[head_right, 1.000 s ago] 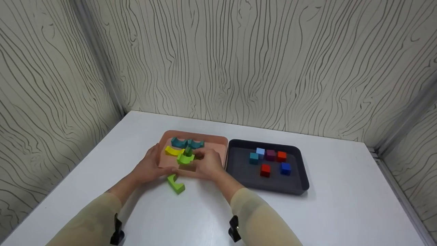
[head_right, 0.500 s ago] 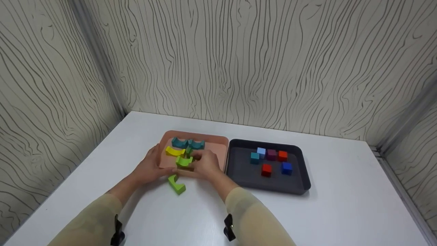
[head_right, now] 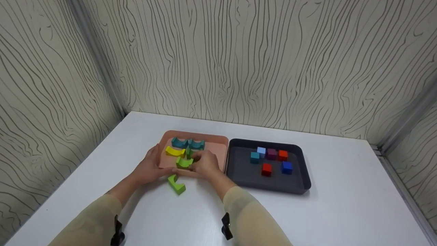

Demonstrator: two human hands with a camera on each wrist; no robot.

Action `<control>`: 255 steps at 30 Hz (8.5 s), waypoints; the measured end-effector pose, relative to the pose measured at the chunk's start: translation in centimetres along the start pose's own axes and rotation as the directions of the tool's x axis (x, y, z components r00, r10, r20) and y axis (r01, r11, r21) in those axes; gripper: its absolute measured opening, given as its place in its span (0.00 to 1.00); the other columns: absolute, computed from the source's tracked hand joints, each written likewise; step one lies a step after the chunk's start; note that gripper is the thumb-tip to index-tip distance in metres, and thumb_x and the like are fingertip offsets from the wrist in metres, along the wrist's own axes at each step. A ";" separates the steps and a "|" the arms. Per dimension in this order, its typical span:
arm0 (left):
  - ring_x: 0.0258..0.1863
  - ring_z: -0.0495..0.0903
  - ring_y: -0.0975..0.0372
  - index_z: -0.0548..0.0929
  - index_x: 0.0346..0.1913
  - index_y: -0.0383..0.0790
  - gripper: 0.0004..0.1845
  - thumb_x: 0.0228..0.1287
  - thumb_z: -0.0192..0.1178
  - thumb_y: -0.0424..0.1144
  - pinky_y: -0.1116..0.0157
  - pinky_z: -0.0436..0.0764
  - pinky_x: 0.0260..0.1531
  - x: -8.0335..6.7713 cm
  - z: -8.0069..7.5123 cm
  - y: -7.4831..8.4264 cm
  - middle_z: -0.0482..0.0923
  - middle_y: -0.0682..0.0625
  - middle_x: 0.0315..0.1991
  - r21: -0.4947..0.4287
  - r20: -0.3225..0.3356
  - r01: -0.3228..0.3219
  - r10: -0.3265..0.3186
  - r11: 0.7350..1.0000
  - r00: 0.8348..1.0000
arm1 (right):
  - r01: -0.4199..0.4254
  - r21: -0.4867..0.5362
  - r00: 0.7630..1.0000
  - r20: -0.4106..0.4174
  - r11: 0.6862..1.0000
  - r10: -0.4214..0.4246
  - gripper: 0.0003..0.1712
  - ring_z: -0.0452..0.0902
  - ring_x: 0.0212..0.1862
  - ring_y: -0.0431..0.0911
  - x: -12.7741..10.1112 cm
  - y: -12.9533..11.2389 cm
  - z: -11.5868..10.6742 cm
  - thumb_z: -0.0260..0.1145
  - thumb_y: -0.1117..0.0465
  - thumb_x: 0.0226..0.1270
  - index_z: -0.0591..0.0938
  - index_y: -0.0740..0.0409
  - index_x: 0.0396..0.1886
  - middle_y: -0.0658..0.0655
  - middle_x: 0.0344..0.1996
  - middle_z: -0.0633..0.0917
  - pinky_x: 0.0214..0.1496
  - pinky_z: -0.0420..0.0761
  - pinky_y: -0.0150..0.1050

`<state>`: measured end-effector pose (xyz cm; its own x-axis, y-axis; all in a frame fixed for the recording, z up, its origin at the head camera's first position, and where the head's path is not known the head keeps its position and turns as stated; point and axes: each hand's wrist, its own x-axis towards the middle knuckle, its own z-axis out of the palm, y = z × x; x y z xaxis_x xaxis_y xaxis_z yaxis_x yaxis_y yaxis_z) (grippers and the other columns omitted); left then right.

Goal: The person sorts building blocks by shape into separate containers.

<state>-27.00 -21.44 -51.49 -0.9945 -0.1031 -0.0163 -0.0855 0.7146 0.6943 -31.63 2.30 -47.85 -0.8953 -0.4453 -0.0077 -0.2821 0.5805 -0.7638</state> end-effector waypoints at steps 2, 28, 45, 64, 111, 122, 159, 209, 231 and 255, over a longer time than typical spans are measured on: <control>0.77 0.65 0.47 0.44 0.88 0.53 0.71 0.49 0.76 0.73 0.41 0.65 0.75 0.0 0.1 -0.1 0.49 0.45 0.85 -0.001 -0.002 -0.005 0.005 1.000 1.000 | -0.007 0.020 1.000 0.003 1.000 0.007 0.29 0.81 0.48 0.44 0.0 0.0 0.0 0.84 0.41 0.57 0.93 0.51 0.53 0.47 0.43 0.90 0.52 0.86 0.40; 0.85 0.44 0.48 0.40 0.88 0.45 0.69 0.58 0.59 0.83 0.42 0.58 0.78 -0.8 -0.3 -0.1 0.39 0.48 0.88 0.200 0.005 -0.094 0.095 0.975 0.995 | 0.017 0.040 1.000 -0.009 0.999 -0.017 0.25 0.82 0.50 0.45 0.0 0.6 0.4 0.82 0.48 0.64 0.91 0.54 0.56 0.48 0.45 0.90 0.56 0.86 0.41; 0.86 0.42 0.48 0.42 0.88 0.45 0.62 0.66 0.48 0.82 0.47 0.46 0.82 -0.4 -0.9 -0.9 0.39 0.47 0.88 0.394 0.053 -0.193 0.188 0.899 0.981 | -0.027 0.058 1.000 0.005 0.998 0.027 0.19 0.81 0.55 0.47 0.0 0.4 0.4 0.76 0.58 0.71 0.89 0.53 0.60 0.48 0.50 0.89 0.65 0.82 0.46; 0.83 0.52 0.44 0.39 0.88 0.47 0.63 0.65 0.49 0.83 0.45 0.56 0.79 -0.9 -0.7 -0.3 0.39 0.45 0.88 0.349 0.053 -0.166 0.158 0.922 0.986 | 0.005 0.098 0.997 -0.073 0.995 0.003 0.24 0.81 0.59 0.49 -1.7 0.0 0.0 0.75 0.58 0.72 0.86 0.51 0.66 0.51 0.58 0.88 0.64 0.82 0.47; 0.85 0.48 0.46 0.46 0.87 0.38 0.58 0.72 0.45 0.78 0.39 0.51 0.79 -1.7 -2.3 -0.9 0.45 0.43 0.86 0.440 0.054 -0.200 0.197 0.876 0.979 | 0.113 0.081 0.994 -0.018 0.990 -0.111 0.23 0.85 0.58 0.49 -9.5 0.0 3.4 0.78 0.57 0.68 0.87 0.60 0.60 0.53 0.52 0.90 0.64 0.82 0.51; 0.85 0.45 0.46 0.43 0.87 0.40 0.56 0.74 0.46 0.76 0.40 0.50 0.80 -1.7 -1.9 -1.1 0.44 0.43 0.87 0.406 0.055 -0.183 0.175 0.896 0.983 | 0.118 0.091 0.993 -0.042 0.989 -0.115 0.23 0.86 0.56 0.49 -9.0 -0.1 4.1 0.79 0.59 0.67 0.87 0.63 0.59 0.53 0.50 0.90 0.63 0.82 0.52; 0.83 0.53 0.47 0.41 0.88 0.49 0.58 0.70 0.55 0.76 0.37 0.49 0.78 -1.5 -1.3 -1.4 0.38 0.47 0.88 0.218 0.042 -0.154 0.149 0.964 0.988 | 0.098 0.079 0.993 -0.074 0.992 -0.093 0.20 0.85 0.53 0.46 -8.3 -0.5 4.5 0.76 0.61 0.68 0.88 0.63 0.58 0.52 0.49 0.90 0.57 0.85 0.46; 0.85 0.48 0.49 0.41 0.88 0.49 0.57 0.71 0.58 0.71 0.40 0.41 0.80 -1.5 -1.2 -1.3 0.39 0.48 0.88 0.165 0.040 -0.126 0.121 0.978 0.992 | -0.040 0.108 0.982 -0.181 0.993 0.059 0.23 0.80 0.66 0.56 -7.9 0.0 -5.1 0.68 0.66 0.71 0.86 0.56 0.65 0.54 0.61 0.87 0.68 0.79 0.51; 0.85 0.49 0.49 0.41 0.88 0.51 0.56 0.71 0.59 0.70 0.40 0.42 0.80 -1.6 -1.1 -1.4 0.41 0.48 0.88 0.157 0.032 -0.115 0.112 0.981 0.993 | -0.048 0.057 0.988 -0.144 0.997 0.056 0.26 0.79 0.65 0.57 -5.4 1.5 -5.5 0.65 0.68 0.68 0.85 0.54 0.66 0.55 0.63 0.86 0.67 0.81 0.53; 0.85 0.47 0.51 0.42 0.88 0.45 0.58 0.71 0.58 0.72 0.41 0.41 0.81 -1.3 -1.1 -1.5 0.40 0.48 0.88 0.155 0.040 -0.124 0.119 0.980 0.992 | -0.056 -0.047 0.995 -0.086 0.997 0.052 0.24 0.80 0.59 0.54 -3.4 1.4 -4.6 0.67 0.68 0.68 0.85 0.62 0.64 0.56 0.58 0.87 0.63 0.82 0.52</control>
<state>-25.48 -23.19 -51.71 -0.9992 0.0100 0.0378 0.0298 0.8203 0.5712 -30.55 7.75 -45.90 -0.9351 -0.3544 0.0085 -0.2477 0.6362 -0.7307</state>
